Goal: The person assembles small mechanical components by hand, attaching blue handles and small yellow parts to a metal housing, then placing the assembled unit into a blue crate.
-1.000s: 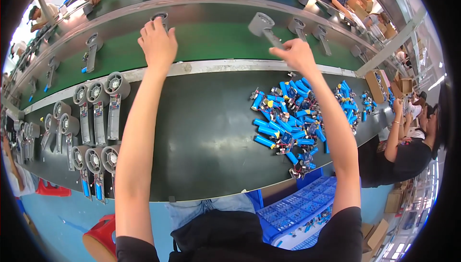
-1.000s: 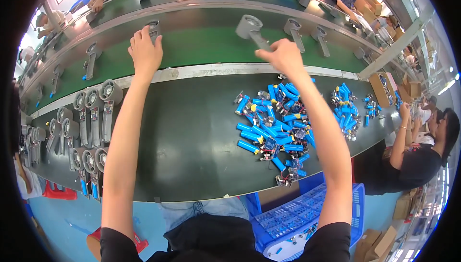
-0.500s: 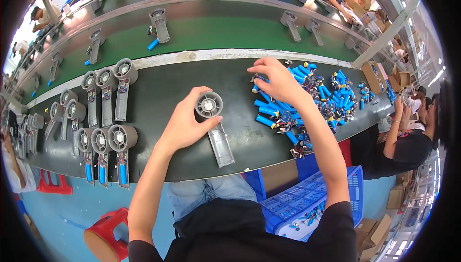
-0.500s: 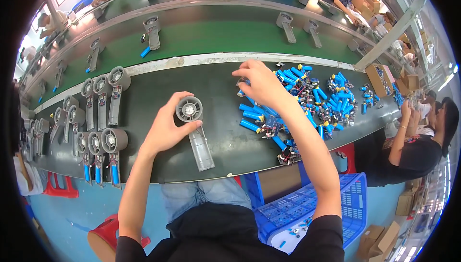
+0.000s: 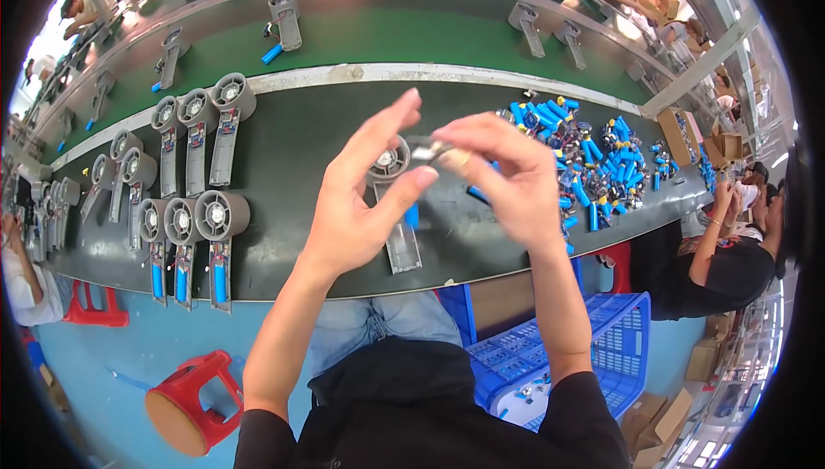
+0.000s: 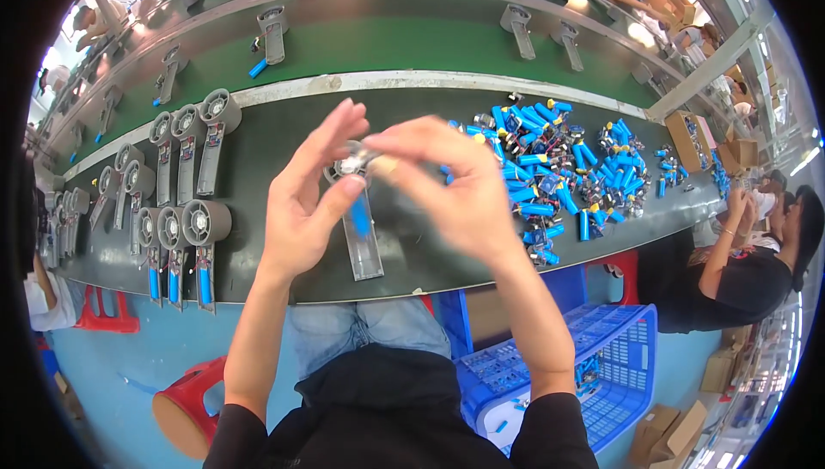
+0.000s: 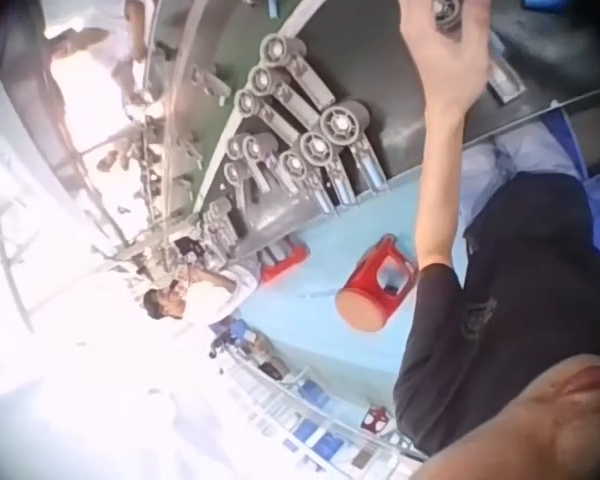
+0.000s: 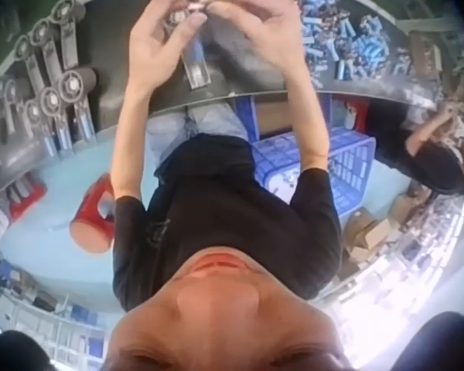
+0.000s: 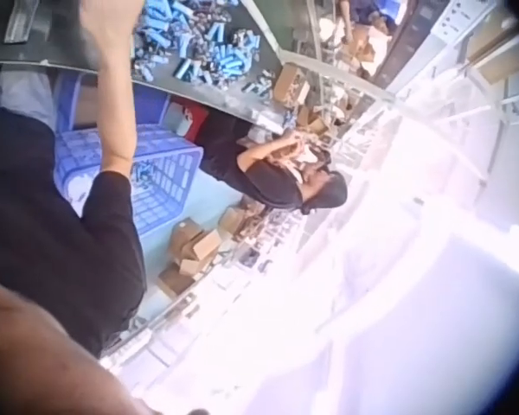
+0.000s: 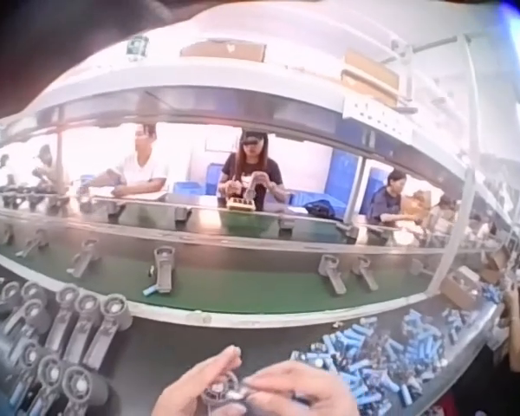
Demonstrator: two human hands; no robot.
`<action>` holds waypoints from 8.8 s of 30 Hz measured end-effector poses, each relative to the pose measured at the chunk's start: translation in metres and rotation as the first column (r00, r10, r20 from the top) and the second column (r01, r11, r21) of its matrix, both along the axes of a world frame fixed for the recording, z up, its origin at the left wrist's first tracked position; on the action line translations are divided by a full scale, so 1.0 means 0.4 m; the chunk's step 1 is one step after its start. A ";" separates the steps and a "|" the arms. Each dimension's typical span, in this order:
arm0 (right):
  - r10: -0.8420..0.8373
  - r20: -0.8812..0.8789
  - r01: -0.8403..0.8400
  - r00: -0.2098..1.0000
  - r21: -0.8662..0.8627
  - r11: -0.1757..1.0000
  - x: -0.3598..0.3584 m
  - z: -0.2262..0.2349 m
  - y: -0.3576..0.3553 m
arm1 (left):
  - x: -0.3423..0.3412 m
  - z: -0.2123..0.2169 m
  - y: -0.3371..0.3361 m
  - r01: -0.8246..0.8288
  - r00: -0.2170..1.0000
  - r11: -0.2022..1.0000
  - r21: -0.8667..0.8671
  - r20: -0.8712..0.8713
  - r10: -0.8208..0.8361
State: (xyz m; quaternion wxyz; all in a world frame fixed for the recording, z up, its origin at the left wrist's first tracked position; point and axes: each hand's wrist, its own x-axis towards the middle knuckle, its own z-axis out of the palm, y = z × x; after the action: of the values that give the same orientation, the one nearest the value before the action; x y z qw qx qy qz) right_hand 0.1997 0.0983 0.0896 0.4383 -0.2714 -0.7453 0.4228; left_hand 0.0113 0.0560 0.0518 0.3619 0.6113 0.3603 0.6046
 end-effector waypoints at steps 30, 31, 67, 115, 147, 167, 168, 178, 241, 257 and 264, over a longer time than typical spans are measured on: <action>0.026 0.289 0.013 0.957 -0.133 0.991 -0.064 -0.141 -0.073 | -0.058 -0.058 -0.114 -0.276 0.818 0.947 -0.166 -0.558 0.141; -0.006 0.263 0.016 0.965 -0.035 0.999 -0.070 -0.149 -0.068 | -0.057 -0.059 -0.117 -0.276 0.817 0.947 -0.166 -0.559 0.140; -0.215 0.043 0.210 0.976 0.112 0.971 -0.113 -0.235 -0.074 | -0.058 -0.128 -0.111 -0.274 0.830 0.961 0.027 -0.498 0.251; -0.220 0.326 0.034 0.920 0.492 0.870 -0.091 -0.170 -0.054 | -0.087 -0.132 -0.110 -0.115 0.914 0.986 -0.118 -0.402 0.058; 0.009 0.214 0.154 0.977 -0.733 0.663 0.008 -0.093 -0.081 | -0.072 -0.018 0.233 -0.194 0.836 0.938 -0.286 -0.548 0.006; -0.464 0.490 0.504 0.738 0.056 0.862 0.171 -0.007 0.153 | -0.062 -0.096 0.100 -0.133 0.797 0.988 -0.083 -0.602 0.057; -0.490 0.396 0.528 0.777 0.013 0.849 0.170 -0.003 0.136 | -0.050 -0.095 0.095 -0.205 0.768 0.977 0.056 -0.610 0.196; -0.311 0.063 0.292 0.948 0.217 0.932 0.020 -0.046 -0.039 | 0.084 -0.009 0.014 -0.017 0.999 0.996 -0.083 0.049 0.021; -0.560 -0.361 0.287 0.746 -0.585 0.759 0.112 -0.099 -0.063 | -0.028 -0.020 -0.086 0.105 0.964 0.990 -0.090 0.255 -0.079; -0.144 0.210 0.135 0.967 0.056 0.989 -0.054 -0.151 -0.048 | -0.043 -0.046 -0.064 -0.250 0.848 0.952 -0.176 -0.514 0.128; -0.102 0.119 0.095 0.988 0.065 0.993 -0.108 -0.196 -0.038 | -0.058 -0.076 -0.052 -0.186 0.982 0.903 -0.387 -0.084 0.167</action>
State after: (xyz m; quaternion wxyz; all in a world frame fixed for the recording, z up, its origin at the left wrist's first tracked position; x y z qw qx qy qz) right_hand 0.1564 0.0831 0.0113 0.4202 -0.3202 -0.7686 0.3608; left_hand -0.0119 0.0354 0.0214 0.4121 0.5055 0.5370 0.5350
